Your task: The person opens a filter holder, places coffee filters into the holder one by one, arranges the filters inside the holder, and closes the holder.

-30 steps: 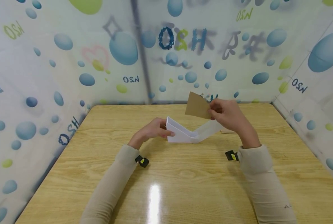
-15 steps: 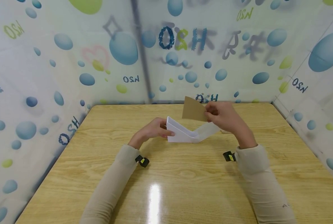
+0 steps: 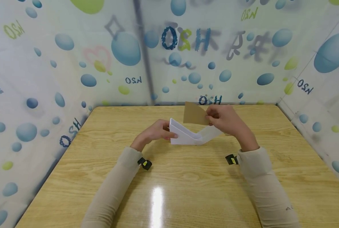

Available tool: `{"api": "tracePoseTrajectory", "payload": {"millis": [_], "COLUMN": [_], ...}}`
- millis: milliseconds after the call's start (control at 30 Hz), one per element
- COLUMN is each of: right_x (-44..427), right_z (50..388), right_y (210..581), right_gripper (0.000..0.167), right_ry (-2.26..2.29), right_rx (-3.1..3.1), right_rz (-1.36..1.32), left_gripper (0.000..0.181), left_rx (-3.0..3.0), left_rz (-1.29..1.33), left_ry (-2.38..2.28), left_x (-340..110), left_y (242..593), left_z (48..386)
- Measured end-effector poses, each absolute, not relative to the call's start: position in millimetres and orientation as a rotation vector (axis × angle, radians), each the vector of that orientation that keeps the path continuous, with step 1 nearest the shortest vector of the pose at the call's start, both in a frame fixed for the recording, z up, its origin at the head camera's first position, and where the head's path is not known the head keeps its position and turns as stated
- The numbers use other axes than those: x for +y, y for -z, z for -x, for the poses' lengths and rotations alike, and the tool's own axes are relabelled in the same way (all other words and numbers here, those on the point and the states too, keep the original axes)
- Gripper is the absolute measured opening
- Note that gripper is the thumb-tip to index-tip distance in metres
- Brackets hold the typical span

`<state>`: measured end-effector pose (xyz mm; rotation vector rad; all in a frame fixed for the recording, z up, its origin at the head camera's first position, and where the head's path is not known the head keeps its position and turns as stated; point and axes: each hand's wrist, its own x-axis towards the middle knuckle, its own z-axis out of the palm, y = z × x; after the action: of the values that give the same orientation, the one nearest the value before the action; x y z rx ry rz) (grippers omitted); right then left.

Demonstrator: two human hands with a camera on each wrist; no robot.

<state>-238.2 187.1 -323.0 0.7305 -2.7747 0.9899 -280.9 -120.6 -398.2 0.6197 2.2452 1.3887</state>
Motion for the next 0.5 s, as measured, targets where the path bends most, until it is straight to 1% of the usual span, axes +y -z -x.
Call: {"api": "tracePoseTrajectory", "payload": {"millis": [500], "right_x": [179.4], "right_z": [240.8], "right_y": [327.4], "right_gripper": [0.007], "right_ry": [-0.925], "right_rx": [-2.799], "right_rz": [-0.782], "left_gripper": [0.033], "left_rx": [2.247], "left_rz": [-0.621], "left_ry": [-1.394], "left_x": [-120.0], "left_y": [398.7], "left_z": [281.0]}}
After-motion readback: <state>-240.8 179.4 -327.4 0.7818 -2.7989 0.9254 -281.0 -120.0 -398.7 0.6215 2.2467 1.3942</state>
